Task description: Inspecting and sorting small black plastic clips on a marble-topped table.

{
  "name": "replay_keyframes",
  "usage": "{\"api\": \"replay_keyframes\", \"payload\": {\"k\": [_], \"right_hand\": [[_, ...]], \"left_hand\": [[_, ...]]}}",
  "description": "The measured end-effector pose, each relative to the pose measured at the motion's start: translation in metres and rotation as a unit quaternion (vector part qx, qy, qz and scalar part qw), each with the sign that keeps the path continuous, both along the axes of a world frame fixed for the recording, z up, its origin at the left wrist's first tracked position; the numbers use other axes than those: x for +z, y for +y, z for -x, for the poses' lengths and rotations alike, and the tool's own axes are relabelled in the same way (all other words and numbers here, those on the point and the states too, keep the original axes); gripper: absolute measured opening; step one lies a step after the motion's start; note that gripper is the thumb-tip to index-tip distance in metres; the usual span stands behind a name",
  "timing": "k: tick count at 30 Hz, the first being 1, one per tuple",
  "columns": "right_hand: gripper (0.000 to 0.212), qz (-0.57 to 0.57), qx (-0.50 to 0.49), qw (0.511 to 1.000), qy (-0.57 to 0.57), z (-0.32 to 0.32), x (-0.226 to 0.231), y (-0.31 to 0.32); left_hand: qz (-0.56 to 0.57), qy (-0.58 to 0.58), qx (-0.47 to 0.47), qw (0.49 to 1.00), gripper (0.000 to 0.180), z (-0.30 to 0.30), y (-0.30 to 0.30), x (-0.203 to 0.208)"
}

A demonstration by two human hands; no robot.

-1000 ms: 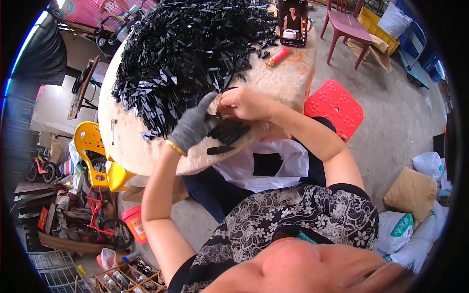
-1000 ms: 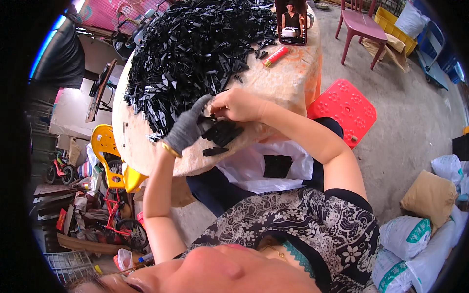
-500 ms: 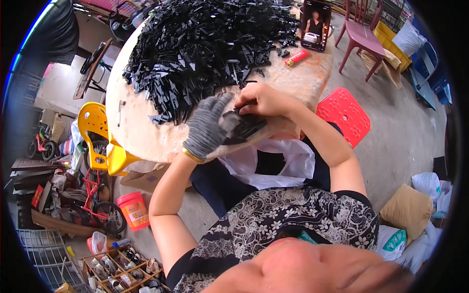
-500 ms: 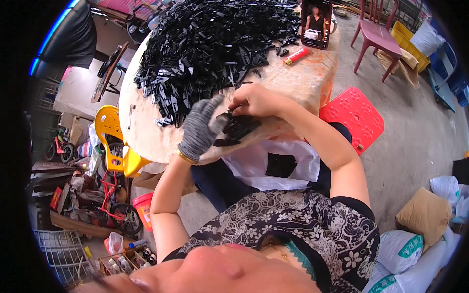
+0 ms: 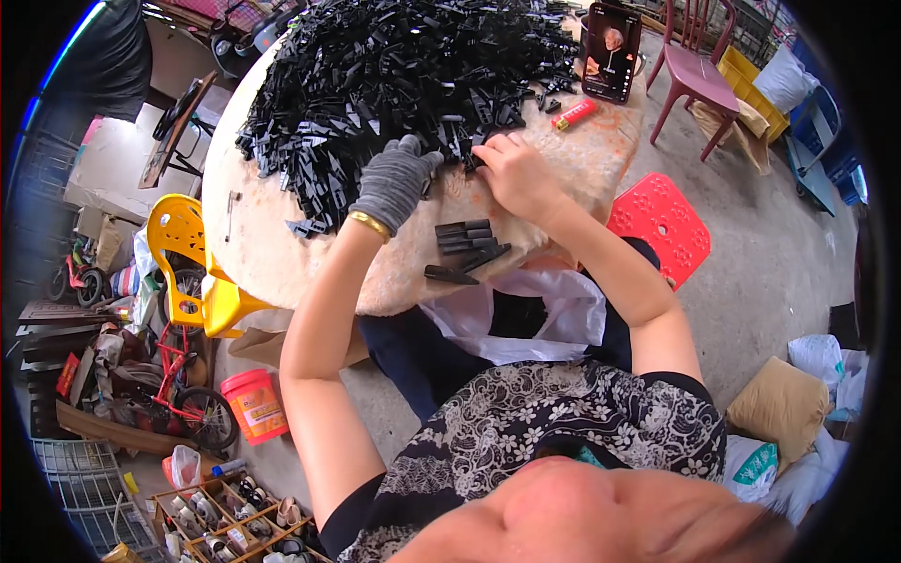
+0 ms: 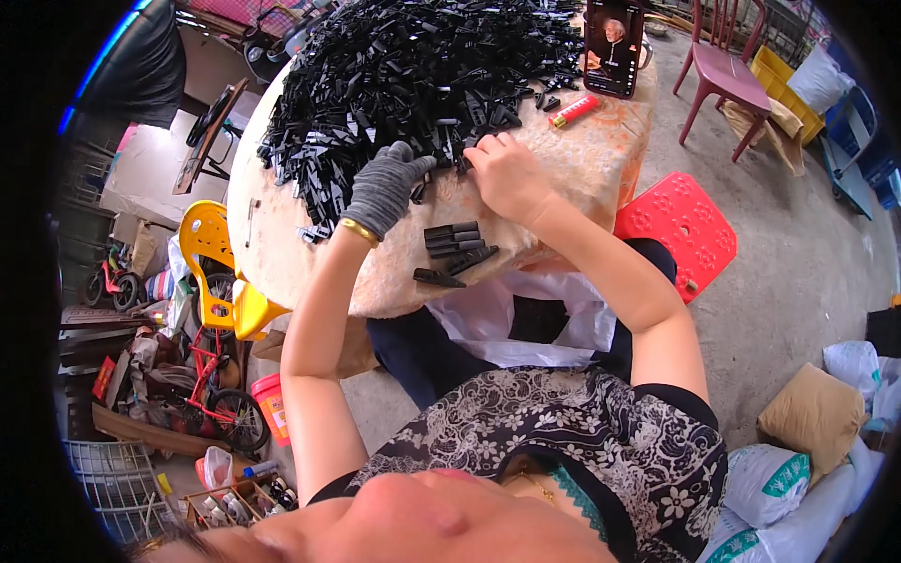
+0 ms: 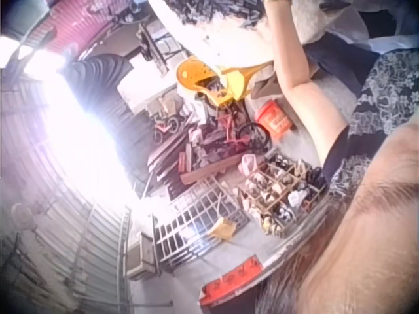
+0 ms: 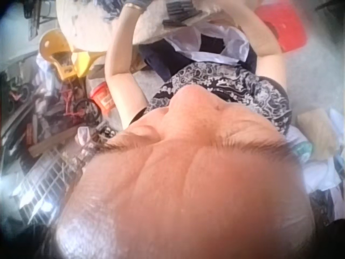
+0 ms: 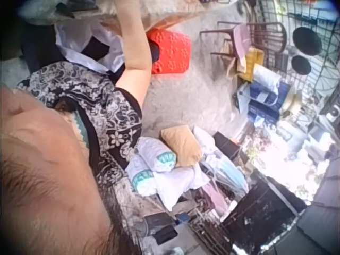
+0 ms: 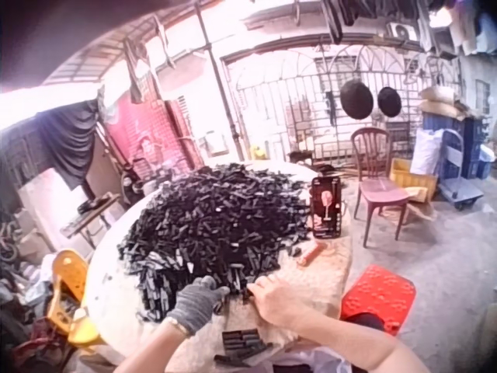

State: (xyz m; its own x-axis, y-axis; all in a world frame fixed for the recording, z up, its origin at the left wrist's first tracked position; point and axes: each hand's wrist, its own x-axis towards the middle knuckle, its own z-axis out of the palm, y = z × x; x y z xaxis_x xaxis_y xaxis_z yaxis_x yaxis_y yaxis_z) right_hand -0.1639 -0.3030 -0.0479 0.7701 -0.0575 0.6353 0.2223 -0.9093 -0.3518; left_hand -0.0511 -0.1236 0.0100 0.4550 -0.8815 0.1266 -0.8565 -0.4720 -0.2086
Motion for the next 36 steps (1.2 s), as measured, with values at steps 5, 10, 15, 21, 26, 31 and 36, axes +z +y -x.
{"api": "replay_keyframes", "payload": {"k": [5, 10, 15, 21, 26, 31, 36], "right_hand": [[0.024, -0.011, 0.019, 0.999, 0.038, 0.006, 0.004, -0.001], [0.027, -0.083, 0.083, 0.990, 0.082, 0.012, 0.017, 0.007], [0.025, -0.154, 0.133, 0.979, 0.021, 0.008, 0.011, 0.005], [0.014, -0.083, 0.138, 0.986, 0.046, 0.005, 0.012, 0.004], [0.015, -0.025, 0.108, 0.992, 0.053, 0.006, 0.002, 0.002], [0.016, -0.073, 0.168, 0.978, 0.098, 0.012, 0.019, 0.005], [0.017, -0.175, 0.296, 0.938, 0.046, 0.018, 0.023, 0.010]], "left_hand": [[-0.087, -0.067, -0.047, 0.993, 0.027, -0.003, -0.017, 0.007], [0.161, 0.007, -0.094, 0.982, 0.020, -0.012, -0.015, -0.001], [0.485, 0.357, -0.016, 0.798, 0.013, -0.011, -0.016, -0.002], [0.438, 0.658, 0.020, 0.612, 0.023, 0.001, 0.023, 0.002], [0.393, 0.632, 0.116, 0.657, 0.030, 0.030, 0.028, 0.012], [0.323, 0.334, -0.018, 0.885, 0.024, 0.028, 0.039, -0.012], [0.239, 0.332, -0.016, 0.912, 0.020, 0.044, 0.031, -0.010]]}}
